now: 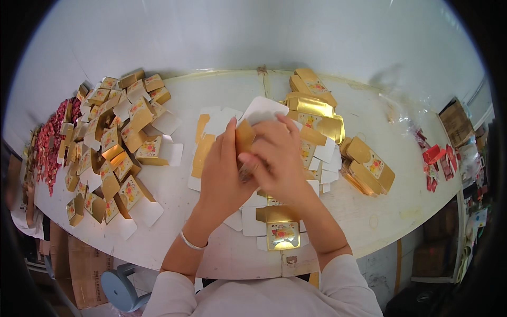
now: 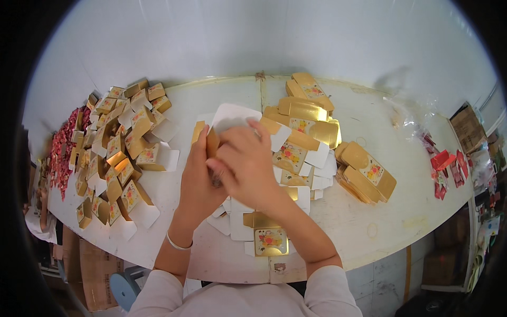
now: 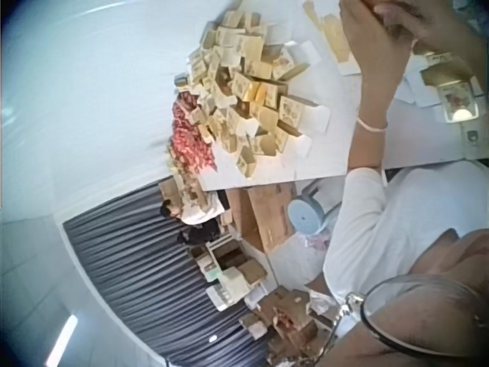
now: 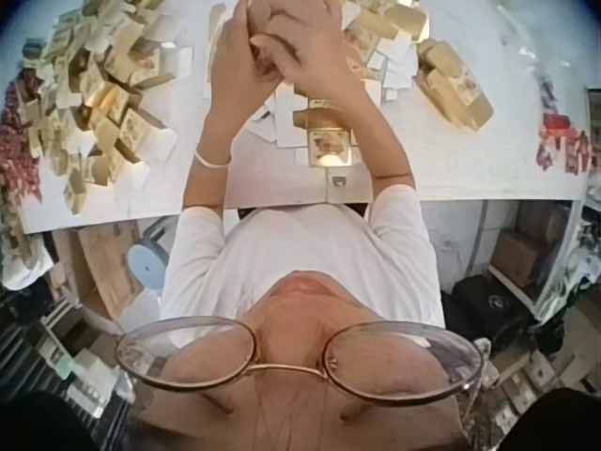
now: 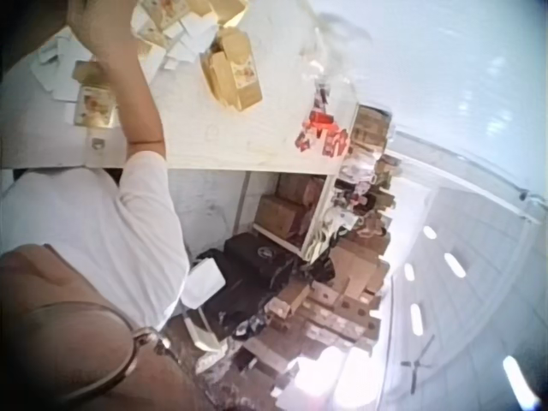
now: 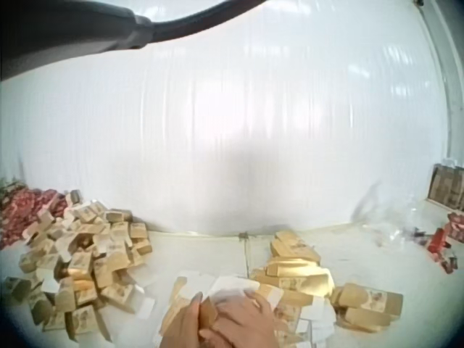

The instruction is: The person folds small gold-colored paper boxes with floral patterns at a white table. They pick up flat pieces, fold the sides into shape, and place the finished boxes into a growing pile on the right side of the table.

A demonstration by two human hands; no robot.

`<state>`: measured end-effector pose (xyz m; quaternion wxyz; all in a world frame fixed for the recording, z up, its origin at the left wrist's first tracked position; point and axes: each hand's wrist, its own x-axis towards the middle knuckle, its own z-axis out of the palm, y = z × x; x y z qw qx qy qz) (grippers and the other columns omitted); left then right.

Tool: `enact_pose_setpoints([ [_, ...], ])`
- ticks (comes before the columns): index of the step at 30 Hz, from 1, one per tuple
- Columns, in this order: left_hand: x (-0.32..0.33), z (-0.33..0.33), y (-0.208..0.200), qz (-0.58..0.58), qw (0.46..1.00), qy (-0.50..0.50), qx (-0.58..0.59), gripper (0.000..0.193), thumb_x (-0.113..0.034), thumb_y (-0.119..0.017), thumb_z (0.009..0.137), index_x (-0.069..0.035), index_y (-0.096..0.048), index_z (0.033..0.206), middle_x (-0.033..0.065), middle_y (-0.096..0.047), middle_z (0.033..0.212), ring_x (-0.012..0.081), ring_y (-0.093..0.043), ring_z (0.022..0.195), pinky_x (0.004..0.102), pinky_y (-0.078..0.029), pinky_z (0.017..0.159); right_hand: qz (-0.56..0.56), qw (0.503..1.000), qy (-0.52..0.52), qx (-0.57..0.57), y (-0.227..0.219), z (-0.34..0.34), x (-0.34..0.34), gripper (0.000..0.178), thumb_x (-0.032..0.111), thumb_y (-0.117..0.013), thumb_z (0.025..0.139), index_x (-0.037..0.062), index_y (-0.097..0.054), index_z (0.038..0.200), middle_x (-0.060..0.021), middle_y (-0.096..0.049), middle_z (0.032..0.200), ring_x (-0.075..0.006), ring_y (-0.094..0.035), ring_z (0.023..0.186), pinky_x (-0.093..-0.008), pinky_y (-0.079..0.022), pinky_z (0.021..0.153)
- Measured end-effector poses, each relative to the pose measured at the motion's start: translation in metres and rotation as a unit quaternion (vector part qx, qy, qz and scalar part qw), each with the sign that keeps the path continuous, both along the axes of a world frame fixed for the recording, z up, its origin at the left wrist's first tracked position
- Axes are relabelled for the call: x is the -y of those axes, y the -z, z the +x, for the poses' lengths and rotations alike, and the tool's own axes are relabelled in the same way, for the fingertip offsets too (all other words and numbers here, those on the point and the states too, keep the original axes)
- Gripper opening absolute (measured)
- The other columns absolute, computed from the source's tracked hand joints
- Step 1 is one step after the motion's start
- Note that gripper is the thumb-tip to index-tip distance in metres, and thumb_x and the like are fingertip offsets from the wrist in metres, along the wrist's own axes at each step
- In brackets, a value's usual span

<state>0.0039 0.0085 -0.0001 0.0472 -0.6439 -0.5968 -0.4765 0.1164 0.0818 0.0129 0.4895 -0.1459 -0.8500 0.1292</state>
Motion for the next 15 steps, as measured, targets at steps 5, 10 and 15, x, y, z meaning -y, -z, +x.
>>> enact_pose_setpoints([
  [5,0.013,-0.008,-0.012,-0.067,0.928,0.161,0.33,0.065,-0.004,-0.065,0.075,-0.003,-0.03,0.13,0.0128,-0.052,0.111,0.0192,-0.052,0.103,0.0295,-0.046,0.079,-0.081,0.973,-0.004,-0.215,-0.01,0.009,0.003,0.025,0.019,-0.059,0.079,0.0035,-0.054,0.098,-0.0088,-0.053,0.102,-0.0231,-0.048,0.1,-0.0429,-0.026,0.098],
  [10,0.01,-0.01,0.003,-0.01,0.931,0.189,0.311,0.057,-0.006,-0.07,0.072,-0.003,-0.038,0.12,0.0124,-0.049,0.108,0.0215,-0.049,0.102,0.0293,-0.044,0.079,-0.644,0.647,-0.294,-0.283,-0.006,0.006,0.007,0.033,0.025,-0.048,0.089,0.0025,-0.048,0.113,-0.0054,-0.05,0.112,-0.016,-0.043,0.107,-0.0326,-0.033,0.093],
  [15,0.008,-0.012,0.003,-0.002,0.95,0.198,0.242,0.036,-0.007,-0.069,0.074,-0.004,-0.044,0.099,0.0095,-0.048,0.099,0.0161,-0.049,0.08,0.0267,-0.043,0.065,-0.651,0.655,-0.291,-0.249,-0.004,0.001,0.014,0.03,0.005,-0.046,0.083,0.0042,-0.049,0.113,-0.0055,-0.056,0.104,-0.0149,-0.052,0.097,-0.028,-0.043,0.082],
])
